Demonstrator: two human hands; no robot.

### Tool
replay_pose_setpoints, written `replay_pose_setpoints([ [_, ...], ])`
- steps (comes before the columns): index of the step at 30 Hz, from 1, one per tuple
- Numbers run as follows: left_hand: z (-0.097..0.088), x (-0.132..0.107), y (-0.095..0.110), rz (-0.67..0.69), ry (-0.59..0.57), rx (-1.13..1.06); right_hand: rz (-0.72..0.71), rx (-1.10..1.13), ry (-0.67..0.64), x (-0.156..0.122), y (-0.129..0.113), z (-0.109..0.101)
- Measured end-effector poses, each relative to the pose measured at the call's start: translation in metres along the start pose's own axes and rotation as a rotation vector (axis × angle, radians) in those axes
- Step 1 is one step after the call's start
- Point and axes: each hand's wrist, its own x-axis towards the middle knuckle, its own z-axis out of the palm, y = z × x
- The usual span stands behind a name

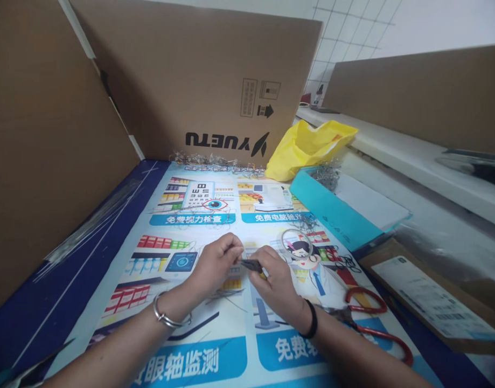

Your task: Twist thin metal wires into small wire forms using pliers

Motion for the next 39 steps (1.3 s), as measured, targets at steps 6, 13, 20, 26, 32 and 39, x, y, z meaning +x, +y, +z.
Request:
replay_pose_setpoints([
  [6, -0.001, 0.003, 0.001, 0.024, -0.016, 0.051, -0.126, -0.142, -0.009, 0.0, 0.0, 0.003],
  [13, 0.001, 0.004, 0.003, 0.05, -0.013, 0.071, -0.165, -0.182, -0.042, -0.001, 0.0, 0.006],
  [20, 0.001, 0.009, -0.007, -0.153, -0.122, -0.285, 0.036, -0.048, 0.017, -0.002, 0.003, 0.008],
  [26, 0.007, 0.007, -0.009, -0.132, 0.009, -0.278, 0.146, -0.082, 0.066, 0.003, 0.001, 0.009],
  [32, 0.017, -0.001, -0.005, -0.094, 0.114, -0.272, 0.28, -0.053, 0.098, 0.008, -0.001, 0.011],
  [39, 0.004, 0.003, -0.005, -0.076, 0.054, -0.109, 0.341, 0.123, -0.077, 0.007, 0.001, 0.001],
])
